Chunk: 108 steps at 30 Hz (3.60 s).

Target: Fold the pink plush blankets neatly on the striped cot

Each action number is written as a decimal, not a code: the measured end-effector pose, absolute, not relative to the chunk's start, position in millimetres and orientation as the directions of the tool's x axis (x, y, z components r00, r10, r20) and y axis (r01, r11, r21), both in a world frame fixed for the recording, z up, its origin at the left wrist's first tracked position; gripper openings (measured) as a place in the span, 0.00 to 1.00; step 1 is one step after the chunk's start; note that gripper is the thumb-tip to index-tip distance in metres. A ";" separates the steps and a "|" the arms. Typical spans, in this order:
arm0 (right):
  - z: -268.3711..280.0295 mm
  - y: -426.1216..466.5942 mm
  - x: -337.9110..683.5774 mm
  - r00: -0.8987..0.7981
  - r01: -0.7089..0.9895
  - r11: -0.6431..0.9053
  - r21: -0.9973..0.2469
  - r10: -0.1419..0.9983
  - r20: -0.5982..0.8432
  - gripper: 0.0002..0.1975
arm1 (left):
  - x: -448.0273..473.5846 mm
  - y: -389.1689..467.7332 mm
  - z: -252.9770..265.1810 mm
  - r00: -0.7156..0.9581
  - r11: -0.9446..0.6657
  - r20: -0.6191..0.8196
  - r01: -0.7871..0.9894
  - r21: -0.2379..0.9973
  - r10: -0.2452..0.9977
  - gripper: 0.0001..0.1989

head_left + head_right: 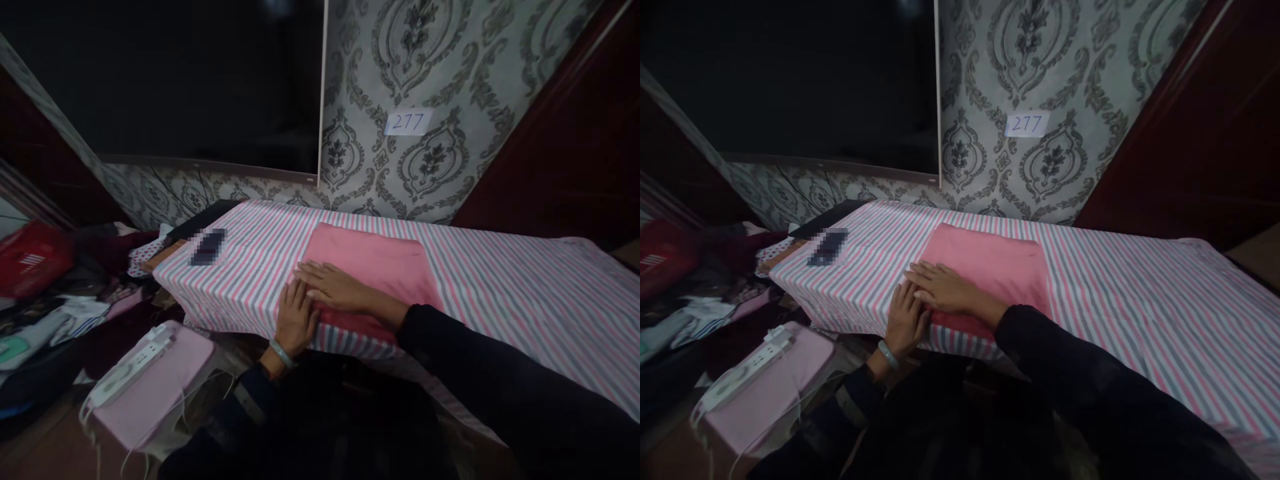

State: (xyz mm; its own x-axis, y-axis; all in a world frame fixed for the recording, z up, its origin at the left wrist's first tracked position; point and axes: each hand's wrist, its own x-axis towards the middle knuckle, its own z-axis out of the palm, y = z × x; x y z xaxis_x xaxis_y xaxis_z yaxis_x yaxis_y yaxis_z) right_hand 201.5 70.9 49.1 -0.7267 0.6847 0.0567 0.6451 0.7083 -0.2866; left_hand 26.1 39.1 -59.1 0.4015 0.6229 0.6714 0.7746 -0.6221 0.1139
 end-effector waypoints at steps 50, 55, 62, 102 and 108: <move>16.8 73.5 277.4 -0.721 0.669 0.681 -0.296 0.692 -0.036 0.30 | 67.3 19.3 -45.2 0.432 -0.647 0.687 0.759 0.072 0.584 0.22; 15.2 120.2 298.0 -0.737 0.669 0.728 -0.149 0.676 -0.003 0.31 | 69.7 27.0 -66.7 0.432 -0.643 0.694 0.764 0.058 0.576 0.27; 19.4 201.3 342.2 -0.469 0.872 0.461 -0.165 0.883 -0.010 0.33 | 69.7 29.6 -72.8 0.374 -0.671 0.762 0.734 0.105 0.528 0.23; -29.0 -12.7 355.9 -0.448 0.848 0.509 -0.146 0.837 0.316 0.32 | 160.5 81.4 34.6 0.926 -0.944 0.216 0.271 0.189 0.310 0.28; -24.1 -14.3 353.0 -0.432 0.844 0.499 -0.199 0.850 0.301 0.31 | 232.2 152.7 20.9 0.970 -0.964 -0.027 0.242 0.110 0.241 0.30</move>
State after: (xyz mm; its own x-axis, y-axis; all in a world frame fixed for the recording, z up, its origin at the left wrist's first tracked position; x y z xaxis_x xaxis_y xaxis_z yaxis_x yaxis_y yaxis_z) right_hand 353.0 -14.3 -24.1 -0.4316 0.8503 0.3010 0.8436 0.4987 -0.1991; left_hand 232.2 152.7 20.9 0.9703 0.2405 -0.0271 0.2421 -0.9640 0.1097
